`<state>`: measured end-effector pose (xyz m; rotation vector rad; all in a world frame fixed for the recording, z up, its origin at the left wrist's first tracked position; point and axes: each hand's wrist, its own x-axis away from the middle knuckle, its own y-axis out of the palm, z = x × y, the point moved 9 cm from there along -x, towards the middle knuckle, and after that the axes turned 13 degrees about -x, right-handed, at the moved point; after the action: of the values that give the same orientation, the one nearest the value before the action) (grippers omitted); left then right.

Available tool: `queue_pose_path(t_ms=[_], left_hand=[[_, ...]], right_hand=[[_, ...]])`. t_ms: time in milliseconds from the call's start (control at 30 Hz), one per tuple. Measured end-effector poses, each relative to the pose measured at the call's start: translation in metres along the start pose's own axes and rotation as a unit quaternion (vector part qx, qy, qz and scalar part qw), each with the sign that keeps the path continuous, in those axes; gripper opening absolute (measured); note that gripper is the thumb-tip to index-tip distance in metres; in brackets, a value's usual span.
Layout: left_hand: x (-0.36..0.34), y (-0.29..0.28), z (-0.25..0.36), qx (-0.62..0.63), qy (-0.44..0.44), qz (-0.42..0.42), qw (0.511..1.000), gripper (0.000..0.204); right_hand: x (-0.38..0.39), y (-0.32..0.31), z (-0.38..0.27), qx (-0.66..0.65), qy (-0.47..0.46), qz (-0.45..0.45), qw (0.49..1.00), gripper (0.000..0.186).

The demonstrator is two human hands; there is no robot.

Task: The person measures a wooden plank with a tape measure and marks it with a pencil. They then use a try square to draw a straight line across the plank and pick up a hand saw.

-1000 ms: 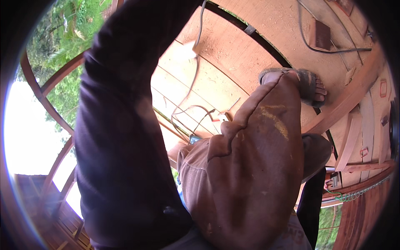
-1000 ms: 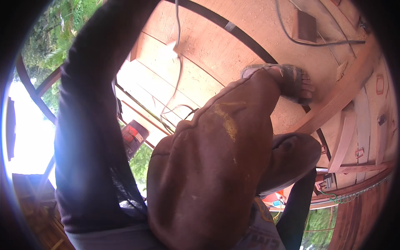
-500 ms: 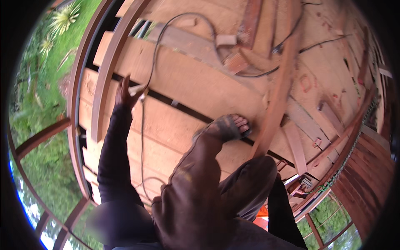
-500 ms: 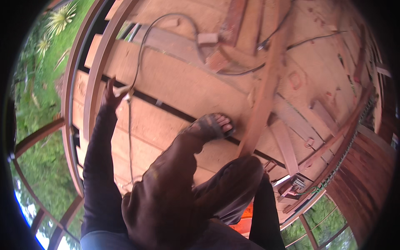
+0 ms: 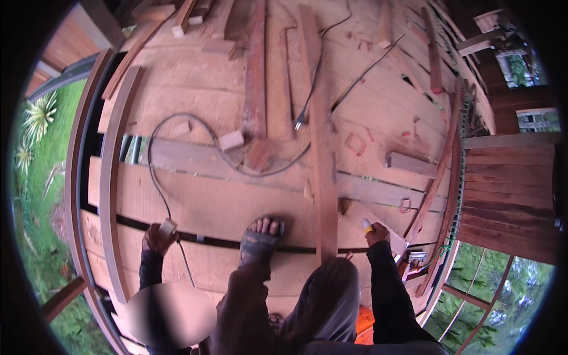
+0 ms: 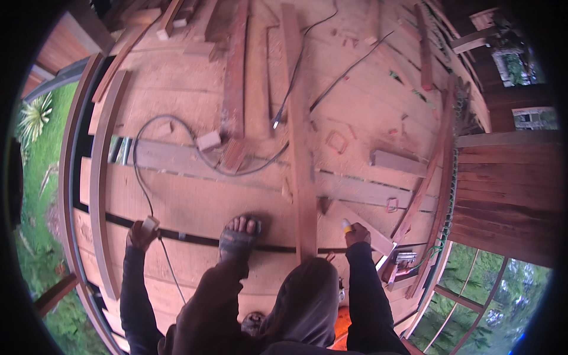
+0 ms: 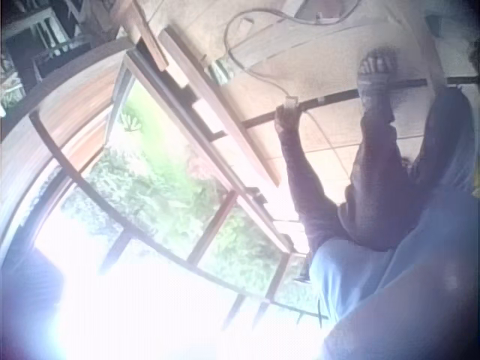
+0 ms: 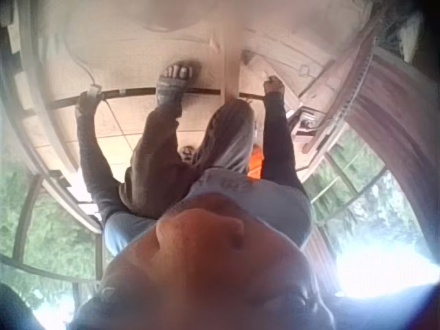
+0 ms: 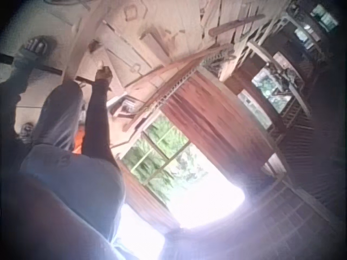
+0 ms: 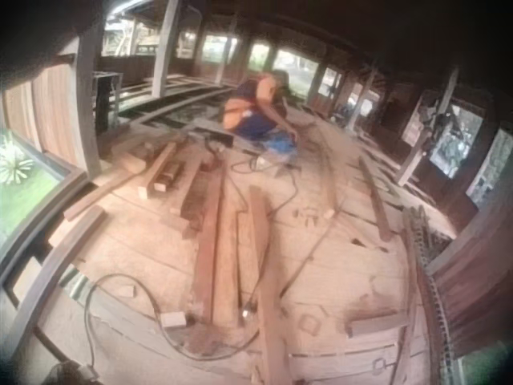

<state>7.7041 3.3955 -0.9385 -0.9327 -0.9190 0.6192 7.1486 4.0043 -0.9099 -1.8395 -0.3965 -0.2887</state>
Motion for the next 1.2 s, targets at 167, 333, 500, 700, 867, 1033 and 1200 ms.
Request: queue_pose_path(t_ms=[167,333,500,700,867,1033,1200], left_hand=[[-0.021,-0.036,0.141,0.189,0.012,0.039,0.981,0.062],[-0.045,-0.039,0.198,0.195,0.112,0.061,0.972,0.056],[-0.08,-0.091,0.194,0.385,0.066,0.129,0.912,0.051],[-0.139,-0.137,0.192,0.61,-0.02,0.242,0.754,0.04],[-0.159,-0.085,0.198,0.647,-0.018,0.141,0.749,0.034],[-0.136,-0.033,0.201,0.725,-0.044,0.032,0.686,0.056],[-0.129,-0.023,0.22,0.756,-0.006,-0.019,0.654,0.064]], right_hand=[[-0.038,-0.007,-0.252,-0.074,-0.341,-0.028,0.937,0.024],[-0.055,0.027,-0.42,0.097,-0.441,-0.069,0.89,0.037],[-0.075,0.062,-0.481,0.25,-0.487,-0.09,0.832,0.04],[-0.099,0.099,-0.494,0.333,-0.485,-0.068,0.806,0.039],[-0.108,0.093,-0.486,0.325,-0.521,-0.04,0.788,0.025],[-0.107,0.093,-0.477,0.332,-0.538,-0.043,0.774,0.026],[-0.115,0.091,-0.464,0.293,-0.583,0.01,0.758,0.023]])
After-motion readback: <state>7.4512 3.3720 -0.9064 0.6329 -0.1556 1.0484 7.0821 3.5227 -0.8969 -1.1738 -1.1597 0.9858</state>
